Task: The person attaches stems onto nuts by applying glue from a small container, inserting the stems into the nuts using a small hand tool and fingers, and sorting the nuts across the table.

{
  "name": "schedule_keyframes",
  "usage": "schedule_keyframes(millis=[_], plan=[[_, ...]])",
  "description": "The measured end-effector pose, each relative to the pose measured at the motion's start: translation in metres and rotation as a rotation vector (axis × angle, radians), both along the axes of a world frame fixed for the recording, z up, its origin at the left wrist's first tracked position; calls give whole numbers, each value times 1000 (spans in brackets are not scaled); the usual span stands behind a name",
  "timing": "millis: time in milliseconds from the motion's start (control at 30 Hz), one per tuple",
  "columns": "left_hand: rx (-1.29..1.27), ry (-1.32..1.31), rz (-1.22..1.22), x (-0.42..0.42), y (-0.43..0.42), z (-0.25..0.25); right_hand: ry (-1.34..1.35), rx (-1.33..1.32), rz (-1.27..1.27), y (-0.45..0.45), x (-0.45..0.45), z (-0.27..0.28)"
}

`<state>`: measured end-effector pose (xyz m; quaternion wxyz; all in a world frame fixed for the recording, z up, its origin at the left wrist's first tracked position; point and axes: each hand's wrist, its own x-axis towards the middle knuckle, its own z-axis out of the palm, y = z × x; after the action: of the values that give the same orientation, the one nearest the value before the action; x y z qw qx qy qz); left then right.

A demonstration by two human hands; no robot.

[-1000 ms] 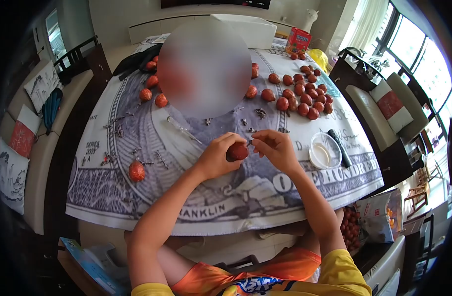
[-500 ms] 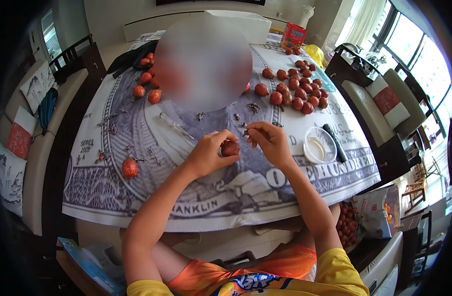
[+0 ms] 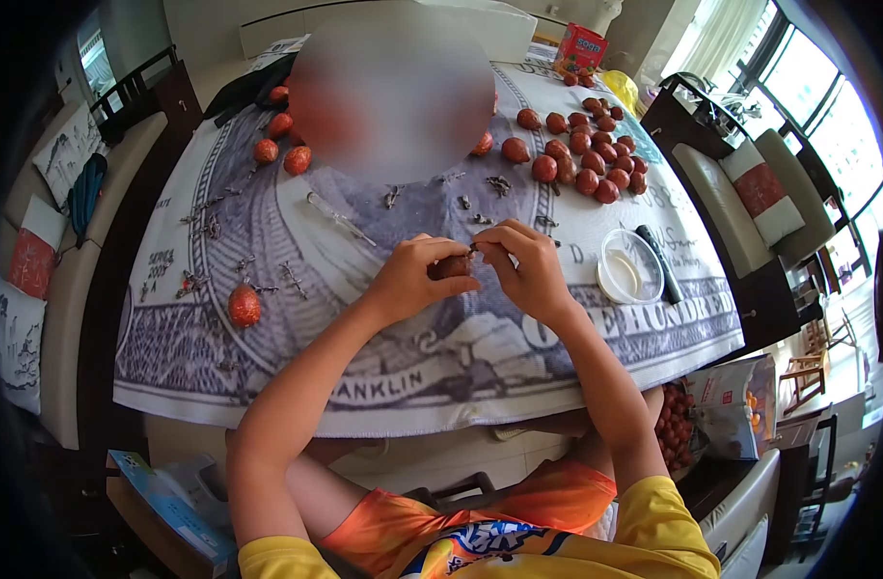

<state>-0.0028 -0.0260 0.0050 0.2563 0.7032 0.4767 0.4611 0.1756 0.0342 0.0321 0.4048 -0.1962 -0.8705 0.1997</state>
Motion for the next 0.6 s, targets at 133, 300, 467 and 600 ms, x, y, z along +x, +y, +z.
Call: schedule_keyframes(millis=[133, 300, 467, 600], plan=[[-6, -1, 9, -1, 1, -1, 11, 9, 10, 0, -1, 1], [-29, -4, 2, -1, 2, 0, 27, 18, 14, -3, -2, 1], [-28, 33, -24, -3, 2, 1, 21, 51, 17, -4, -2, 0], [48, 78, -58, -4, 3, -3, 8, 89, 39, -3, 0, -2]])
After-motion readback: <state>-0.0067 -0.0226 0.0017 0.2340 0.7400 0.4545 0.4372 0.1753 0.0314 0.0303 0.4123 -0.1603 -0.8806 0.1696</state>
